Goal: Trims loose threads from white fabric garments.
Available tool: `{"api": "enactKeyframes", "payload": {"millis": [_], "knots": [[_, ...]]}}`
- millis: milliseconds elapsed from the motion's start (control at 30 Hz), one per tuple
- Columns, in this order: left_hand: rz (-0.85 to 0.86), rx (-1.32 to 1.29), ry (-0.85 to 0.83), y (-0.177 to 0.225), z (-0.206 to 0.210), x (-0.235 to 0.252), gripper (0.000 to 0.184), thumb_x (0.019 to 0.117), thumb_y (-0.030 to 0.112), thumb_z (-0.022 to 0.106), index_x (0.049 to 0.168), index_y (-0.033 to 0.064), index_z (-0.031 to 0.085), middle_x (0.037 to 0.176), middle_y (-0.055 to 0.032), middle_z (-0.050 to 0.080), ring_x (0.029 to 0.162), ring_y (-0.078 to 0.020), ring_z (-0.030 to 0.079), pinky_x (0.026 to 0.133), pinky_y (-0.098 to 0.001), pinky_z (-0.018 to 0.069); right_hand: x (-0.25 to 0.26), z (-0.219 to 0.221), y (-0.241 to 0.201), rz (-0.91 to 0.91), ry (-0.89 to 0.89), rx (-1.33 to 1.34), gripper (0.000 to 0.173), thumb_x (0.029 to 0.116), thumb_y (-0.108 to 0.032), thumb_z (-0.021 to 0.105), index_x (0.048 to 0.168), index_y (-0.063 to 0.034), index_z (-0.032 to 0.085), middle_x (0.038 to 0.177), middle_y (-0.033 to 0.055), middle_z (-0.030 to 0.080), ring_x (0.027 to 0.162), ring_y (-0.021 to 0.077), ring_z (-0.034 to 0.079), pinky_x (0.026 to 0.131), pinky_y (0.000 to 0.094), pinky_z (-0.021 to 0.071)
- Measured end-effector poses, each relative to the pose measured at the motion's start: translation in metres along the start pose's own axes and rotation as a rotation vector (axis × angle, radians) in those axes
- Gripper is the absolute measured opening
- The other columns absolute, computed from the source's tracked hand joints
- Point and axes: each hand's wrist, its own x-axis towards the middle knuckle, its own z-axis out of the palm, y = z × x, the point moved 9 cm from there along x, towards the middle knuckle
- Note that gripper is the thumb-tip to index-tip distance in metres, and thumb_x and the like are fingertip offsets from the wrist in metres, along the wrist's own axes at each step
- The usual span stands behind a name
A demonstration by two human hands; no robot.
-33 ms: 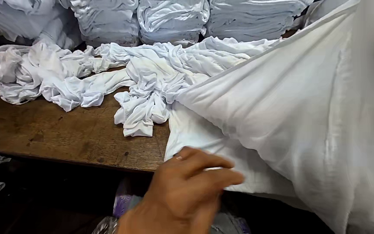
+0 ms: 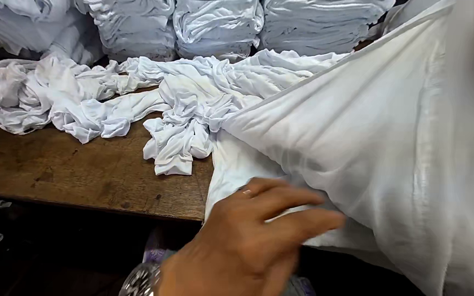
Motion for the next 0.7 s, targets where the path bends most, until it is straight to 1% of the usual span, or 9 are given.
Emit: {"api": "enactKeyframes", "payload": {"millis": [100, 167, 267, 367, 467, 500, 567, 600, 700], "knots": [[0.145, 0.241, -0.209, -0.007, 0.051, 0.073, 0.045, 0.0962, 0.027, 0.064, 0.141, 0.0278, 0.065, 0.157, -0.0056, 0.048, 0.149, -0.0316, 0.036, 0.113, -0.0538, 0.0400, 0.015, -0.016, 0.005, 0.094, 0.039, -0.211, 0.044, 0.1026, -0.044, 0.053, 0.114, -0.0039, 0.066, 0.109, 0.0137, 0.066, 0.099, 0.0170, 0.064, 0.089, 0.0458, 0.0516], [0.159, 0.318, -0.302, -0.036, 0.088, 0.111, 0.054, 0.0994, 0.037, 0.061, 0.153, 0.0340, 0.051, 0.167, -0.0040, 0.033, 0.156, -0.0342, 0.021, 0.118, -0.0666, 0.0228, 0.011, -0.023, -0.001, 0.216, 0.059, -0.175, 0.040, 0.0991, -0.042, 0.057, 0.109, -0.0033, 0.063, 0.106, 0.0115, 0.063, 0.095, 0.0139, 0.059, 0.086, 0.0422, 0.0490], [0.132, 0.328, -0.354, -0.083, 0.133, 0.155, 0.055, 0.1028, 0.048, 0.052, 0.156, 0.0394, 0.043, 0.169, -0.0042, 0.028, 0.157, -0.0378, 0.016, 0.117, -0.0761, 0.0087, -0.021, -0.032, -0.024, 0.352, 0.008, 0.037, 0.010, 0.0977, -0.033, 0.061, 0.093, -0.0267, 0.055, 0.074, -0.0163, 0.047, 0.056, -0.0076, 0.043, 0.051, 0.0150, 0.0410], [-0.022, 0.326, -0.375, -0.119, 0.155, 0.186, 0.052, 0.1069, 0.052, 0.041, 0.157, 0.0387, 0.041, 0.164, -0.0060, 0.039, 0.154, -0.0359, 0.027, 0.118, -0.0742, 0.0117, -0.072, -0.034, -0.065, 0.291, -0.094, 0.434, 0.022, 0.1051, -0.024, 0.054, 0.084, -0.0298, 0.054, 0.056, -0.0186, 0.043, 0.041, -0.0069, 0.037, 0.036, 0.0096, 0.0318], [-0.208, 0.250, -0.367, -0.154, 0.158, 0.204, 0.063, 0.1072, 0.053, 0.039, 0.161, 0.0200, 0.037, 0.146, -0.0106, 0.060, 0.140, -0.0317, 0.051, 0.118, -0.0676, 0.0245, -0.131, -0.037, -0.060, 0.140, -0.038, 0.357, 0.009, 0.1084, -0.027, 0.049, 0.102, -0.0225, 0.055, 0.070, -0.0133, 0.049, 0.052, -0.0028, 0.045, 0.048, 0.0140, 0.0403], [-0.244, 0.225, -0.369, -0.163, 0.159, 0.208, 0.066, 0.1076, 0.052, 0.039, 0.161, 0.0128, 0.036, 0.137, -0.0159, 0.065, 0.131, -0.0344, 0.058, 0.114, -0.0659, 0.0309, -0.140, -0.029, -0.048, 0.038, -0.021, 0.122, 0.015, 0.1087, -0.027, 0.046, 0.107, -0.0149, 0.055, 0.076, -0.0051, 0.051, 0.058, 0.0051, 0.049, 0.052, 0.0223, 0.0441], [-0.276, 0.119, -0.366, -0.179, 0.160, 0.214, 0.061, 0.1090, 0.041, 0.045, 0.155, 0.0016, 0.040, 0.127, -0.0218, 0.068, 0.122, -0.0359, 0.064, 0.109, -0.0601, 0.0420, -0.148, 0.010, -0.026, -0.014, -0.056, -0.314, 0.032, 0.1059, -0.022, 0.047, 0.109, 0.0070, 0.061, 0.081, 0.0260, 0.063, 0.068, 0.0430, 0.063, 0.059, 0.0591, 0.0464], [-0.284, 0.033, -0.329, -0.185, 0.156, 0.218, 0.052, 0.1085, 0.029, 0.049, 0.149, -0.0028, 0.047, 0.124, -0.0224, 0.069, 0.119, -0.0335, 0.065, 0.108, -0.0531, 0.0456, -0.145, 0.026, -0.013, 0.017, -0.086, -0.416, 0.034, 0.1052, -0.022, 0.046, 0.109, 0.0084, 0.061, 0.082, 0.0313, 0.064, 0.073, 0.0528, 0.065, 0.060, 0.0679, 0.0453], [-0.287, -0.173, -0.030, -0.180, 0.118, 0.216, 0.027, 0.1002, 0.001, 0.055, 0.123, -0.0088, 0.065, 0.111, -0.0216, 0.072, 0.104, -0.0247, 0.070, 0.098, -0.0382, 0.0533, -0.115, 0.034, 0.010, 0.168, -0.124, -0.376, 0.040, 0.1083, -0.028, 0.042, 0.112, 0.0065, 0.061, 0.091, 0.0327, 0.064, 0.088, 0.0550, 0.064, 0.073, 0.0722, 0.0450]]}}
